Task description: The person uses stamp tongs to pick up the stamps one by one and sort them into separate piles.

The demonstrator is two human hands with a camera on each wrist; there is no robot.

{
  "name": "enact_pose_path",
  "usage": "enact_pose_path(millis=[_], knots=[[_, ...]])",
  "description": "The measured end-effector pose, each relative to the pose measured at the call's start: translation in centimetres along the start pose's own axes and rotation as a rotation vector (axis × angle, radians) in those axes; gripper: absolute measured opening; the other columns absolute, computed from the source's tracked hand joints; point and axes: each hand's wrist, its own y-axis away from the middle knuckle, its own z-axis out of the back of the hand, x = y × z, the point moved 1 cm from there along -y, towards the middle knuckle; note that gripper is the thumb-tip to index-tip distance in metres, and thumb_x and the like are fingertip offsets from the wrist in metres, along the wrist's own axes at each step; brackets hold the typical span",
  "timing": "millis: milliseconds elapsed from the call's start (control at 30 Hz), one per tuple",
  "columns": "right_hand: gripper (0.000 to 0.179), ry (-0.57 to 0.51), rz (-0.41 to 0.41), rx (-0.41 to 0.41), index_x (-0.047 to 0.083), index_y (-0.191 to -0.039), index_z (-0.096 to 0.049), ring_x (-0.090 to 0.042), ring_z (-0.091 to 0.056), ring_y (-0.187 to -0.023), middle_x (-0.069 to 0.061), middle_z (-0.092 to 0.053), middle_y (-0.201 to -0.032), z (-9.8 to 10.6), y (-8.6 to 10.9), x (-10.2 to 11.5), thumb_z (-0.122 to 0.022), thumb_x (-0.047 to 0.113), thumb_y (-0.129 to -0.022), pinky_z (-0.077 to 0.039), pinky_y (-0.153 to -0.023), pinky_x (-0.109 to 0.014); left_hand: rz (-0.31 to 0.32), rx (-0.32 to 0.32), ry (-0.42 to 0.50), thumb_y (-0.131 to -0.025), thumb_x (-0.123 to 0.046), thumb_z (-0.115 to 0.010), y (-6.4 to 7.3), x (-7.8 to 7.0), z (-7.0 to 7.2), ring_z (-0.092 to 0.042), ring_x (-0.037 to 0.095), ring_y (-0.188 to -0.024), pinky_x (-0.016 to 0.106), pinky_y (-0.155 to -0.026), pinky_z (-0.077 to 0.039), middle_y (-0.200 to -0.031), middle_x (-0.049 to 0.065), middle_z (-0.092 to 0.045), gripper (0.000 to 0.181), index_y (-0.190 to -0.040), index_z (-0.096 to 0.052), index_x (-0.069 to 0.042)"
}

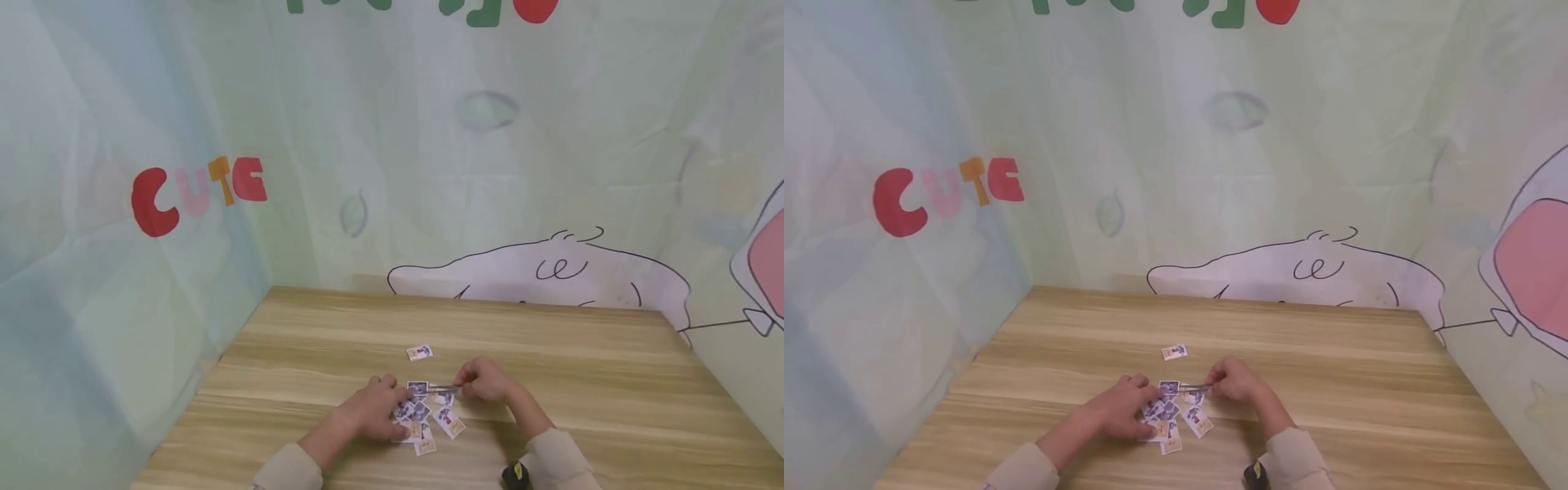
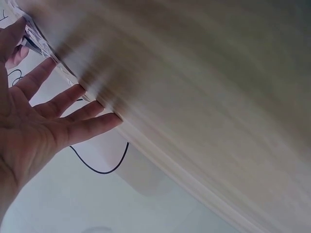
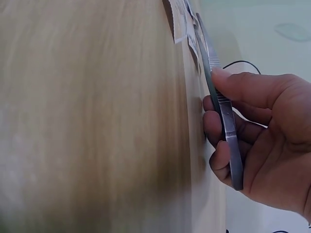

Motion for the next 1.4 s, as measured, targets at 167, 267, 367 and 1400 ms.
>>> enact_pose_path(millis=[167, 267, 367, 1400], knots=[[0.008, 0.046, 0.019, 0.013, 0.001, -0.083, -0.066, -0.014, -0.051, -0.064, 0.000, -0.059, -0.071, 0.0, -0.3, -0.2, -0.063, -0.003, -0.076, -0.045, -0.057, -0.029, 0.006, 0.001, -0.008, -0.073, -0.048, -0.070, -0.3, 0.0, -0.1, -0.047, 0.028, -0.103, 0.043, -0.081, -0.048, -0.121, 0.012, -0.048, 0.069, -0.133, -0.052, -0.019], [0.007, 0.067, 0.039, 0.008, 0.000, -0.082, -0.066, -0.013, -0.050, -0.065, 0.002, -0.058, -0.071, 0.1, -0.5, -0.4, -0.062, -0.003, -0.077, -0.044, -0.058, -0.028, 0.008, -0.001, -0.019, -0.073, -0.049, -0.070, -0.6, 0.1, -0.1, -0.047, 0.027, -0.102, 0.041, -0.079, -0.048, -0.121, 0.012, -0.048, 0.069, -0.133, -0.052, -0.019], [0.005, 0.082, 0.067, -0.007, -0.002, -0.081, -0.065, -0.011, -0.049, -0.065, 0.003, -0.058, -0.070, 0.3, -0.7, -0.5, -0.062, -0.001, -0.078, -0.043, -0.059, -0.027, 0.005, -0.001, -0.028, -0.072, -0.050, -0.070, -0.9, 0.2, -0.2, -0.046, 0.024, -0.099, 0.037, -0.076, -0.048, -0.119, 0.010, -0.049, 0.069, -0.132, -0.053, -0.019], [0.007, -0.035, -0.018, -0.134, -0.002, -0.077, -0.065, -0.014, -0.049, -0.062, -0.002, -0.059, -0.070, 0.1, 1.7, 0.8, -0.060, -0.004, -0.073, -0.043, -0.056, -0.028, -0.072, -0.079, 0.056, -0.080, -0.047, -0.065, 0.5, -1.1, 0.1, -0.053, 0.028, -0.103, 0.043, -0.084, -0.047, -0.119, 0.014, -0.053, 0.055, -0.124, -0.059, -0.014]])
